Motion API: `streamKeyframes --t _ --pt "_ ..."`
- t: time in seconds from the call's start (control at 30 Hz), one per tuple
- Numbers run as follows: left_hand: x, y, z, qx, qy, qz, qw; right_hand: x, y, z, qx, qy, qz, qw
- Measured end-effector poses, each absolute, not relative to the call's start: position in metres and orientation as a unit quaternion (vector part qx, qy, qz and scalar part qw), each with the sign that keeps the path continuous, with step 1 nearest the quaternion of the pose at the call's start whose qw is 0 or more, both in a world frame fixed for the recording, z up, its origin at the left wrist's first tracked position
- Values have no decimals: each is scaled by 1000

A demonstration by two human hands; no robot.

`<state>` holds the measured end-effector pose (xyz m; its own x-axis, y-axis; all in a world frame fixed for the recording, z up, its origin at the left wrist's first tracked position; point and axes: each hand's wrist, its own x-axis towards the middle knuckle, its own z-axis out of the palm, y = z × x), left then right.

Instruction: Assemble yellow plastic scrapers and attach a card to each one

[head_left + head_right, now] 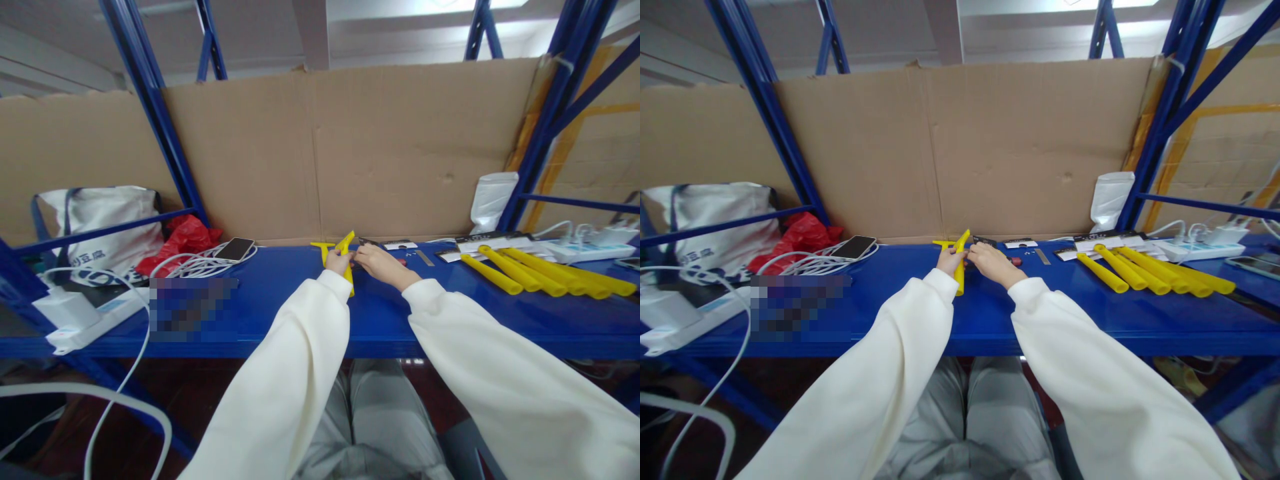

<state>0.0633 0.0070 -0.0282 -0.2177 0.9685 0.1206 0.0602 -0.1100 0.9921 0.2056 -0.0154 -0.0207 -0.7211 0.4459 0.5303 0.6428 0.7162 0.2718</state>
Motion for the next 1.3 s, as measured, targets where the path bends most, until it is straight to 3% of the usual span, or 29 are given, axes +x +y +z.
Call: streamKeyframes --t 0.1,0.2,0.4,0.53,0.77,1.07,1.3 --pt "61 8 -28 458 573 544 409 204 -16 -20 -286 -907 -201 236" --pt "59 9 -28 458 568 548 409 208 -16 -18 -290 -886 -182 311" --pt "61 10 -29 439 559 568 414 235 -2 -17 -431 -758 -179 455" --pt "62 9 -28 440 557 562 424 249 11 -22 -525 -715 -107 448" --pt "59 13 -30 452 562 548 425 250 12 -20 -546 -700 57 457" --pt "61 7 -26 417 558 584 418 238 1 -13 -454 -623 305 559" --pt "58 7 -22 372 560 604 428 240 -7 -4 -455 -598 320 577"
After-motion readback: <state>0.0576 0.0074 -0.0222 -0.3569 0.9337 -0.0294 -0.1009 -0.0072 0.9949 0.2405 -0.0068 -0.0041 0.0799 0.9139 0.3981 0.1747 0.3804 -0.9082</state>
